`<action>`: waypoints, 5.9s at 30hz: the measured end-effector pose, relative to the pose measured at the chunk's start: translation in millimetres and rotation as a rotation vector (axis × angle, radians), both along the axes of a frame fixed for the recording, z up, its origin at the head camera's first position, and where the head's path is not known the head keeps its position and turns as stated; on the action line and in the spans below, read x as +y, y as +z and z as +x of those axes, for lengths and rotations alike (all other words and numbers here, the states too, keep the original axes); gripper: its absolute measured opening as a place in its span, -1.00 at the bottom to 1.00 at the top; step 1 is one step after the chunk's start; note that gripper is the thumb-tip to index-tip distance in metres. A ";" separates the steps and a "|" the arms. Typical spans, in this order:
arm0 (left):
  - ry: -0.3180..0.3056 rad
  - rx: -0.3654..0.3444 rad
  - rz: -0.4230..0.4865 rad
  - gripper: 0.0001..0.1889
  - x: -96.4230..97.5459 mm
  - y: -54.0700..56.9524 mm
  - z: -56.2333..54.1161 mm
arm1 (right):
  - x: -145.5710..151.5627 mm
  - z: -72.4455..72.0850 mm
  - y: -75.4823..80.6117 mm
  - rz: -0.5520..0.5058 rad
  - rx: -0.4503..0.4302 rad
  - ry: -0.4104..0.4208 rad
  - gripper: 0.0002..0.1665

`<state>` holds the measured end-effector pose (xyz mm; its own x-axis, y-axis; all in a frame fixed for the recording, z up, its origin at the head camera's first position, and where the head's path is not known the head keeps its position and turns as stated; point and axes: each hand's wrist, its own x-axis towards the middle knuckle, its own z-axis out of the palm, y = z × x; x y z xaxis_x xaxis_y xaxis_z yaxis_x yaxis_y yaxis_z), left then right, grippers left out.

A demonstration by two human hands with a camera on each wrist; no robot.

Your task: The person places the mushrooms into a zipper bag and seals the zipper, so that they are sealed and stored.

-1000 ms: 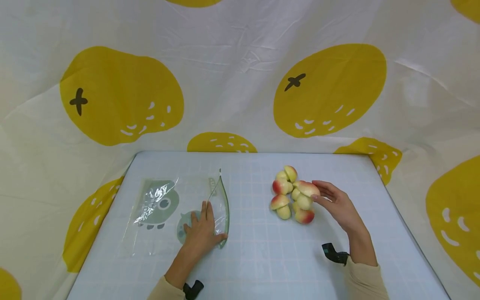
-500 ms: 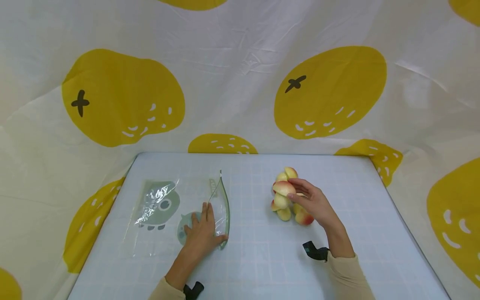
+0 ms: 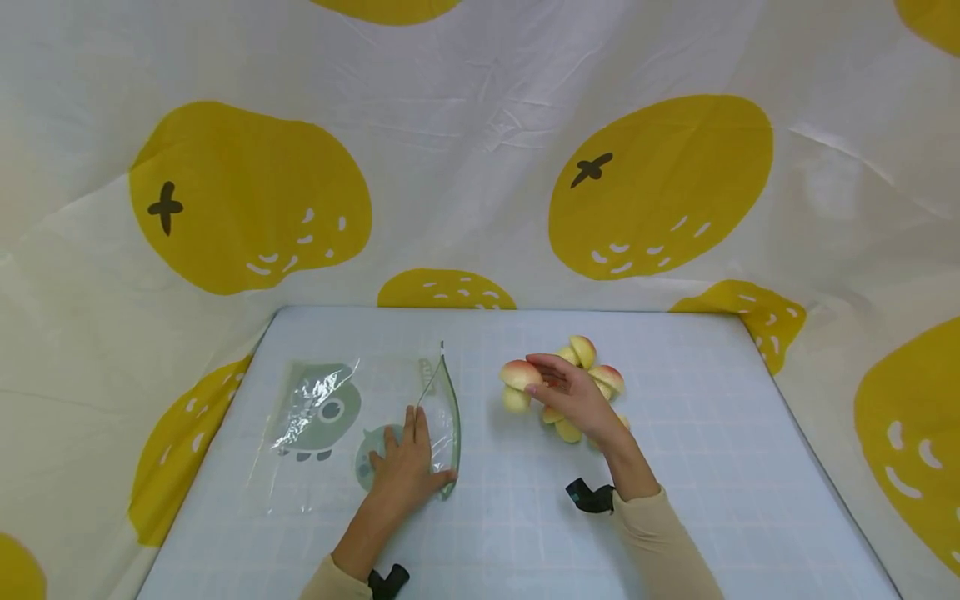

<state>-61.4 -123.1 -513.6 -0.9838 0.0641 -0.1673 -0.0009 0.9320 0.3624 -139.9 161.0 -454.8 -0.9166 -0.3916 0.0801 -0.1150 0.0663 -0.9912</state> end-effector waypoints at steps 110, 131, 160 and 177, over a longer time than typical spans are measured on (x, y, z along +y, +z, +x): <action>-0.031 0.230 -0.123 0.25 3.1 -2.3 7.2 | -148.0 -28.4 -82.2 -0.357 -0.510 0.208 -0.46; -0.011 0.179 -0.108 0.27 3.2 -2.9 6.8 | -78.5 14.0 -41.1 -0.258 -0.276 0.163 -0.42; -0.011 0.171 -0.076 0.25 3.2 -4.9 8.8 | 35.3 16.3 0.2 -0.085 -0.028 -0.094 -0.48; -0.005 0.157 -0.073 0.26 1.6 -7.0 7.1 | 82.9 -4.1 -0.4 0.075 0.060 -0.336 -0.46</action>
